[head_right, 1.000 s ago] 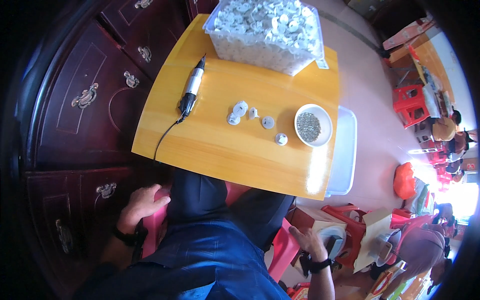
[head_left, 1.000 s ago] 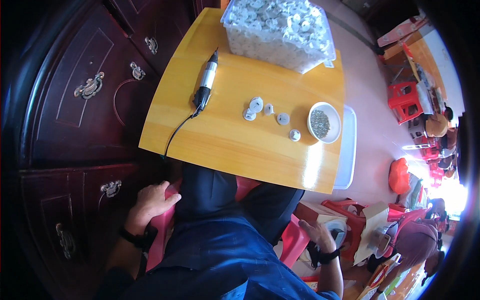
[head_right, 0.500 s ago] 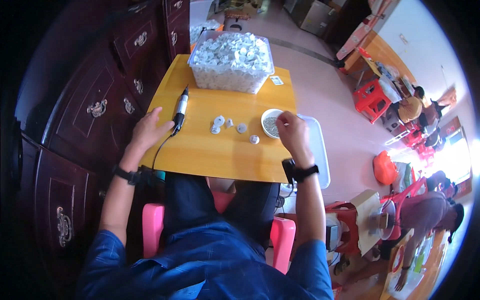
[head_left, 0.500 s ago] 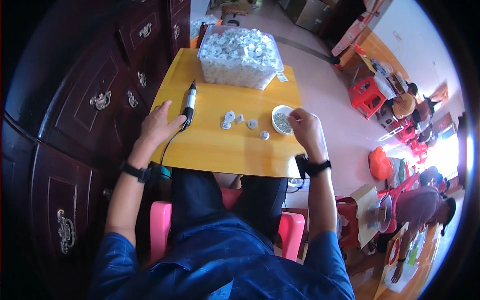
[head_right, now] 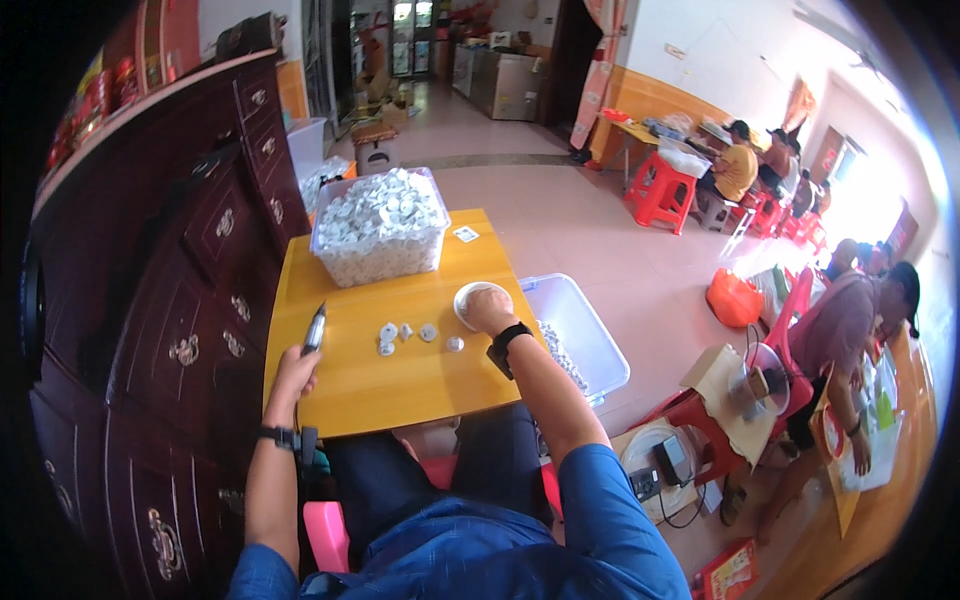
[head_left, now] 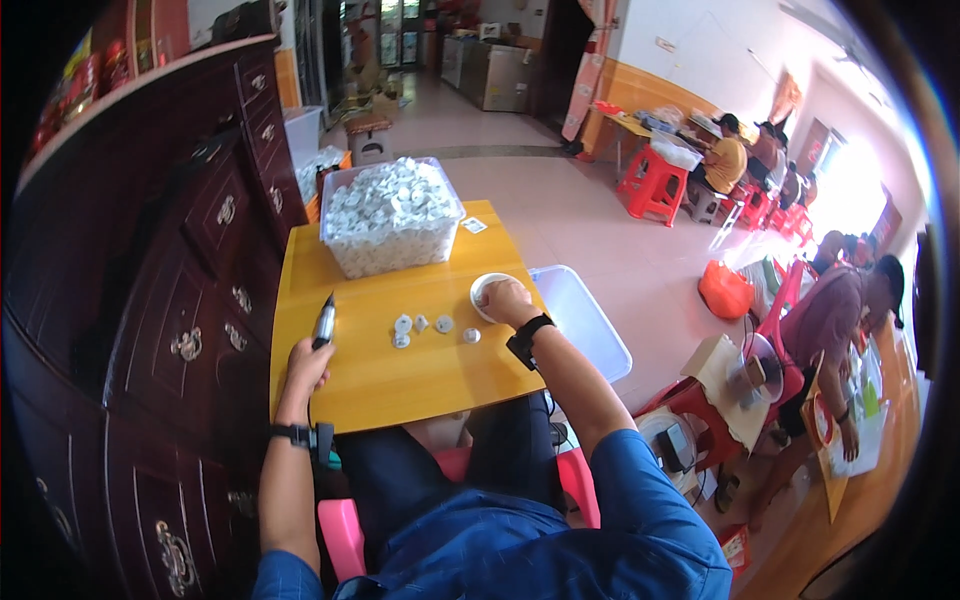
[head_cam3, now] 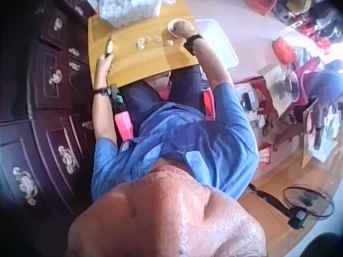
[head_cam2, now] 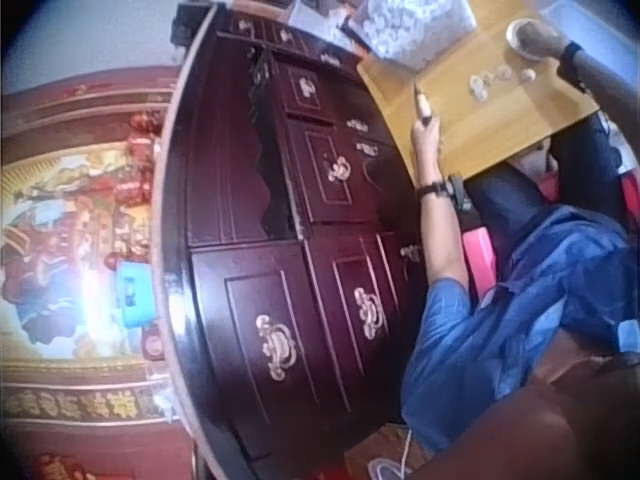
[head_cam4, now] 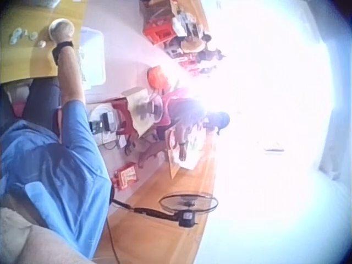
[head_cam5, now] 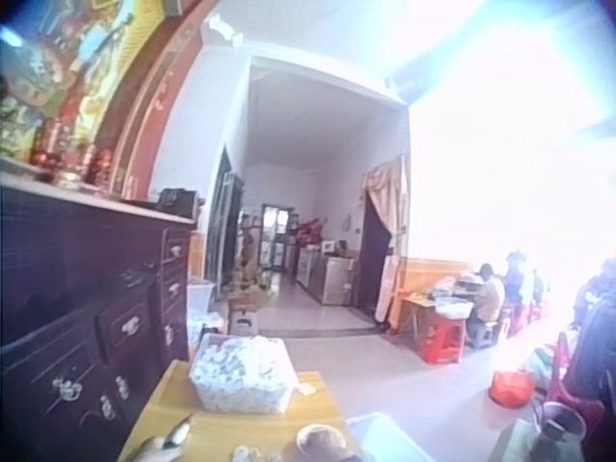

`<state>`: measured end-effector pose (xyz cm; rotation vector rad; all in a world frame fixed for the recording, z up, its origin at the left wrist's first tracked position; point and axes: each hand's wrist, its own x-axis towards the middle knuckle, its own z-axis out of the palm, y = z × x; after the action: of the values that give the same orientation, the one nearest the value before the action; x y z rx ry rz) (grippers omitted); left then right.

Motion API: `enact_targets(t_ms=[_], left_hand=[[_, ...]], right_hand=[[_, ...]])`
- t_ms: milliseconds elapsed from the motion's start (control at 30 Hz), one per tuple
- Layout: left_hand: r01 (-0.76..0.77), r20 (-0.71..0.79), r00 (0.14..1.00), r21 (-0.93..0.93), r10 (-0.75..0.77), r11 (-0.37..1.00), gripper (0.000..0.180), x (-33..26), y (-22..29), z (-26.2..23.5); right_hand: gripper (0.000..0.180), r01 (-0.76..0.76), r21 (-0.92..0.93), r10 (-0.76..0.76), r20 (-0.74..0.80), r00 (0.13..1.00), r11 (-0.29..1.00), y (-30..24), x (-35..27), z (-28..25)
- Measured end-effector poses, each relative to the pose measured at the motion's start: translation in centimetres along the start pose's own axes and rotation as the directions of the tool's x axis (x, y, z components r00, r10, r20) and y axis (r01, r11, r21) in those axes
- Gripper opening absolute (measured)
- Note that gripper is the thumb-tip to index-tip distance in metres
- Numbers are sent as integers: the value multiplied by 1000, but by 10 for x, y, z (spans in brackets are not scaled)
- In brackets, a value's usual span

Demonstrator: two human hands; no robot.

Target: Polishing small plastic shoe components using a hand-held rotary tool.

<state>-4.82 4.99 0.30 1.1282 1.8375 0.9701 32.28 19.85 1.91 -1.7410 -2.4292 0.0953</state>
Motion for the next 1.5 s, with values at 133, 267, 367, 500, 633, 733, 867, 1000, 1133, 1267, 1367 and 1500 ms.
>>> enact_targets(t_ms=[133,267,367,500,633,733,867,1000,1133,1267,1367,1500], left_hand=[[103,132,990,-408,-53,907,25,-23,-22,-13],[-61,65,986,-716,153,695,30,-79,-16,-20],[-242,-62,952,-748,299,617,36,-106,-2,-17],[-340,-84,929,-581,361,739,44,-108,-8,-10],[-298,-52,920,-737,389,606,46,-123,-4,19],[-277,14,900,-753,435,597,46,-128,-2,36],[-218,110,897,-733,428,644,44,-136,8,58],[-193,213,866,-692,452,696,45,-138,17,71],[-119,286,862,-689,420,715,44,-134,32,85],[-138,300,840,-688,452,712,42,-131,34,96],[-178,300,824,-668,481,722,42,-135,35,99],[-157,308,812,-702,495,694,41,-140,34,94]], right_hand=[[28,25,41,-29,101,994,999,4,-11,-14],[15,-13,73,6,94,996,997,16,-9,-2],[25,40,99,-51,113,992,994,7,-14,-10],[19,43,74,-45,25,999,996,7,-19,-11],[16,-21,99,22,-8,1000,995,11,-15,-4],[14,-29,131,35,-38,999,991,12,-14,-1],[17,6,161,17,-142,990,987,12,-17,2],[16,10,184,15,-131,991,983,10,-24,-6],[16,0,160,24,-148,989,987,7,-28,-13],[20,20,122,-1,-147,989,992,2,-26,-16],[22,14,127,4,-145,989,992,13,-21,-9],[19,19,130,-4,-117,993,991,12,-20,-7]])
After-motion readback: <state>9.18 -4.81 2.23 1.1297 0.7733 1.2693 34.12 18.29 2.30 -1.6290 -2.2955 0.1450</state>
